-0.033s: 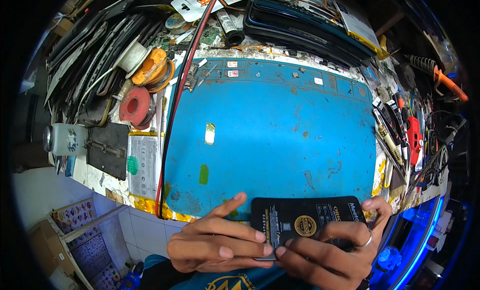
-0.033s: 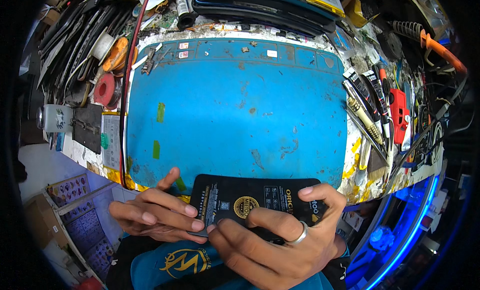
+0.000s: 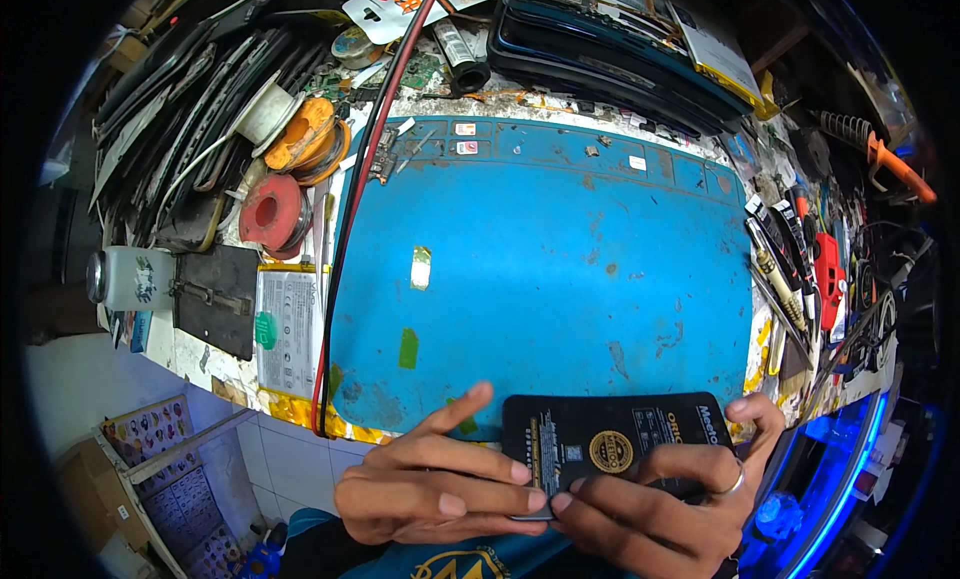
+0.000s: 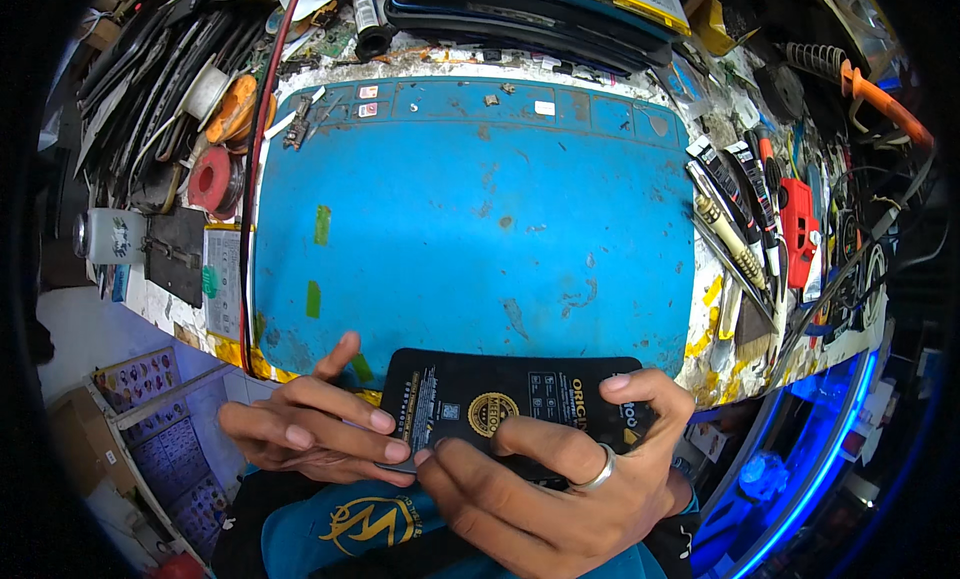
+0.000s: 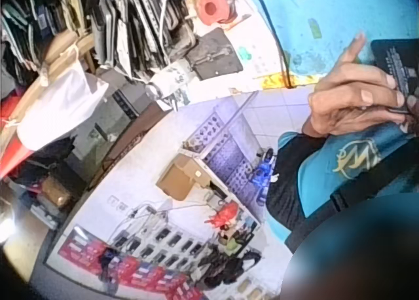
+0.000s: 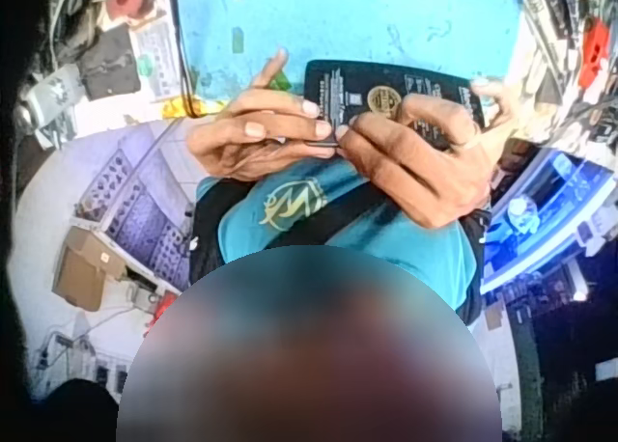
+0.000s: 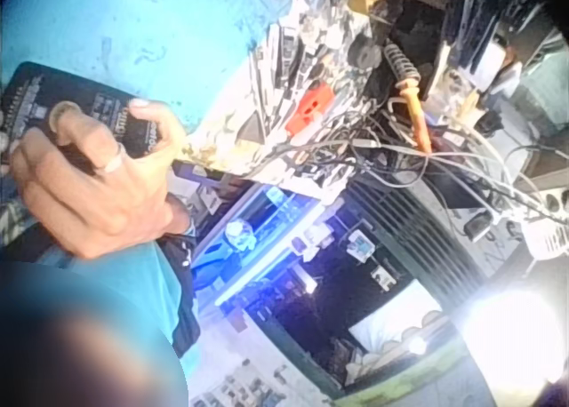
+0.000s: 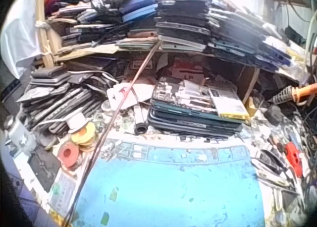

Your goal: The person applies adhesive to a smartphone back cover and a yellow battery, then handles a black battery and a disassembled phone. They place a battery into the phone chassis and press it into position.

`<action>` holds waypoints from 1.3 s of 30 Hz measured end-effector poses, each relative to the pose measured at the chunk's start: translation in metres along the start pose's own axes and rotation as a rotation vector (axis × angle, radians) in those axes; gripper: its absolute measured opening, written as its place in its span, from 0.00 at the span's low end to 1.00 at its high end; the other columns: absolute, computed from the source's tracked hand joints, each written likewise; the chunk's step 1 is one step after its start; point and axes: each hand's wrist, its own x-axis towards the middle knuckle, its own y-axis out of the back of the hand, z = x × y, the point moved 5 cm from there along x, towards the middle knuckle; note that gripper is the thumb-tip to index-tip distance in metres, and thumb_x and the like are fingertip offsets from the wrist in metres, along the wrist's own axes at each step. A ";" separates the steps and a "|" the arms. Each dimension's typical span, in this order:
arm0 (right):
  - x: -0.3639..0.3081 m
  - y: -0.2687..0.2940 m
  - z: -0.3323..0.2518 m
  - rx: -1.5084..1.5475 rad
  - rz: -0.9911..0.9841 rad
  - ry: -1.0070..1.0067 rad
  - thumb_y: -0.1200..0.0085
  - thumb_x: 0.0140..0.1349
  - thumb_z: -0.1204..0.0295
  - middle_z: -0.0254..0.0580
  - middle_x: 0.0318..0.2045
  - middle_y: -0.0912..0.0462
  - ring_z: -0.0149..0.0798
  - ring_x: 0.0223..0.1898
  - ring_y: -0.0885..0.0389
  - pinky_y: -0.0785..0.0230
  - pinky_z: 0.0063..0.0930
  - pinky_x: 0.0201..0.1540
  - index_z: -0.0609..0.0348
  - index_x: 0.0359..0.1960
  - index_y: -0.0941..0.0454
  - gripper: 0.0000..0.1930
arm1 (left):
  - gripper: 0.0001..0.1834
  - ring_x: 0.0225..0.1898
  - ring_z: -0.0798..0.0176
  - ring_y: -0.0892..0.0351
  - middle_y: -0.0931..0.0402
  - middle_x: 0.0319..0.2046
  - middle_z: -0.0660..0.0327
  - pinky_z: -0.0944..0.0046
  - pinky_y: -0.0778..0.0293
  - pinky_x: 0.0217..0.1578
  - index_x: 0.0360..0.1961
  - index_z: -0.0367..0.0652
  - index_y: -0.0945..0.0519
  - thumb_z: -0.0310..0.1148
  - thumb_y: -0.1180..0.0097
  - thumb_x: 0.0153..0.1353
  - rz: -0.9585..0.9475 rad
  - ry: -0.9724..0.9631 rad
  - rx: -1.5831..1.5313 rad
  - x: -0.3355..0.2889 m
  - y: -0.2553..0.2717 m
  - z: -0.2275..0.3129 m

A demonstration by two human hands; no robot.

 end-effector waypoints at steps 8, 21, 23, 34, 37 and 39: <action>0.001 0.001 -0.013 -0.104 -0.143 -0.051 0.38 0.41 0.71 0.31 0.33 0.14 0.36 0.37 0.23 0.29 0.21 0.43 0.52 0.29 0.13 0.10 | 0.22 0.41 0.66 0.21 0.13 0.35 0.67 0.28 0.46 0.66 0.41 0.42 0.23 0.29 0.26 0.45 0.094 0.009 0.209 0.010 -0.001 0.002; 0.003 0.013 0.006 0.074 -0.040 -0.324 0.32 0.35 0.69 0.38 0.27 0.16 0.38 0.32 0.26 0.33 0.24 0.33 0.61 0.27 0.14 0.14 | 0.14 0.39 0.71 0.24 0.13 0.35 0.74 0.30 0.44 0.66 0.32 0.50 0.14 0.31 0.24 0.42 0.077 0.079 0.311 0.012 -0.003 0.003; 0.001 0.013 0.008 0.076 -0.044 -0.312 0.32 0.34 0.69 0.37 0.27 0.16 0.38 0.32 0.25 0.33 0.23 0.33 0.60 0.27 0.13 0.14 | 0.21 0.39 0.70 0.24 0.13 0.35 0.72 0.30 0.44 0.67 0.40 0.49 0.19 0.31 0.23 0.43 0.043 0.066 0.316 0.011 -0.004 0.004; 0.002 0.015 0.007 0.011 -0.041 -0.208 0.33 0.34 0.69 0.31 0.25 0.15 0.34 0.33 0.24 0.33 0.21 0.32 0.56 0.25 0.12 0.12 | 0.33 0.38 0.73 0.35 0.13 0.32 0.77 0.51 0.40 0.58 0.46 0.46 0.39 0.35 0.25 0.48 0.001 -0.170 0.492 -0.008 -0.012 0.000; 0.001 0.015 0.006 0.002 -0.020 -0.217 0.34 0.34 0.70 0.31 0.25 0.15 0.34 0.34 0.24 0.33 0.21 0.32 0.56 0.26 0.11 0.12 | 0.35 0.38 0.72 0.35 0.13 0.32 0.73 0.56 0.40 0.53 0.48 0.47 0.40 0.35 0.25 0.48 0.043 -0.143 0.438 -0.007 -0.011 0.001; -0.001 0.017 0.006 -0.008 -0.005 -0.277 0.35 0.33 0.69 0.31 0.25 0.15 0.34 0.35 0.24 0.33 0.21 0.32 0.56 0.26 0.11 0.13 | 0.37 0.38 0.71 0.35 0.13 0.32 0.70 0.57 0.40 0.52 0.49 0.48 0.42 0.35 0.25 0.48 0.045 -0.130 0.381 -0.003 -0.008 0.001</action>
